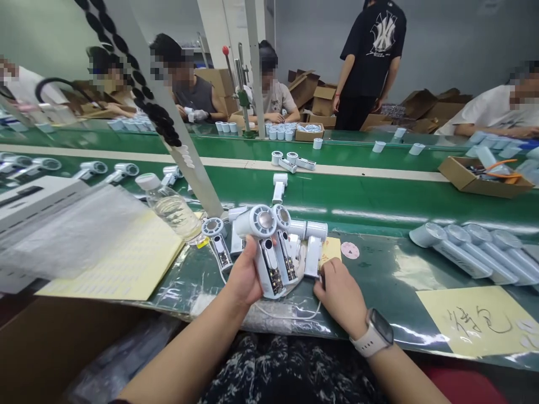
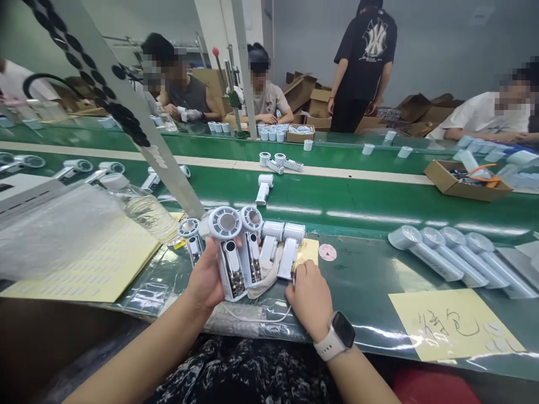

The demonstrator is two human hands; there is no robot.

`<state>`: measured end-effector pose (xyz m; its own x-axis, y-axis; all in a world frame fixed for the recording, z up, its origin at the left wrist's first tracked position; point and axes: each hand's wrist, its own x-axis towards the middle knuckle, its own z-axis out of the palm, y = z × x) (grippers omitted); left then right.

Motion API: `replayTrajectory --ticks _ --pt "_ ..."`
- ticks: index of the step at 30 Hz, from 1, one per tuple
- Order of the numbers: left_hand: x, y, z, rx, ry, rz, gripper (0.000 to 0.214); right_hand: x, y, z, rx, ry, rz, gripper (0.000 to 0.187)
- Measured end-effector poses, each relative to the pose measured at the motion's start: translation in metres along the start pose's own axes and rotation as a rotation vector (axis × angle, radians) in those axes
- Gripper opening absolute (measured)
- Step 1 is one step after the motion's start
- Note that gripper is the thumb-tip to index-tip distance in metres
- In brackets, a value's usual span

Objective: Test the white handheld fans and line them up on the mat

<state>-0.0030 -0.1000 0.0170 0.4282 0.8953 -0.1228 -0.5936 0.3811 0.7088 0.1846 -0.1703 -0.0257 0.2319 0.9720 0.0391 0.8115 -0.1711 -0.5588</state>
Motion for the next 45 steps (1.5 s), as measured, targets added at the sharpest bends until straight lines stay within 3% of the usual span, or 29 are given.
replayTrajectory --ticks 2,4,8,11,18,24,32,39,45 --pt "-0.001 0.007 0.002 0.011 -0.014 0.016 0.059 -0.003 0.002 -0.001 0.011 -0.001 -0.002 0.013" --pt "-0.003 0.013 0.006 0.013 -0.050 0.017 0.062 -0.009 0.000 -0.010 0.177 -0.077 0.008 0.008" --pt "-0.001 0.015 0.014 -0.016 -0.106 0.038 0.066 -0.023 -0.019 -0.024 0.826 -0.496 0.035 0.009" --pt "0.004 0.011 0.022 -0.058 -0.102 0.074 0.065 -0.028 -0.039 -0.022 0.999 -0.644 0.064 0.013" --pt "0.007 0.002 0.030 -0.049 -0.110 0.099 0.068 -0.034 -0.059 -0.008 0.917 -0.343 -0.071 0.029" --pt "0.003 -0.003 0.028 -0.030 -0.114 0.103 0.068 -0.042 -0.063 0.006 1.023 -0.384 0.024 0.042" --pt "0.007 0.006 0.025 -0.211 -0.047 0.060 0.065 -0.039 -0.065 -0.004 0.752 -0.213 -0.252 0.031" --pt "0.002 0.006 0.028 -0.171 -0.104 0.075 0.066 -0.040 -0.059 0.004 0.891 -0.193 -0.028 0.040" --pt "0.003 0.004 0.027 -0.182 -0.104 0.058 0.066 -0.037 -0.055 -0.003 0.875 -0.267 -0.011 0.032"
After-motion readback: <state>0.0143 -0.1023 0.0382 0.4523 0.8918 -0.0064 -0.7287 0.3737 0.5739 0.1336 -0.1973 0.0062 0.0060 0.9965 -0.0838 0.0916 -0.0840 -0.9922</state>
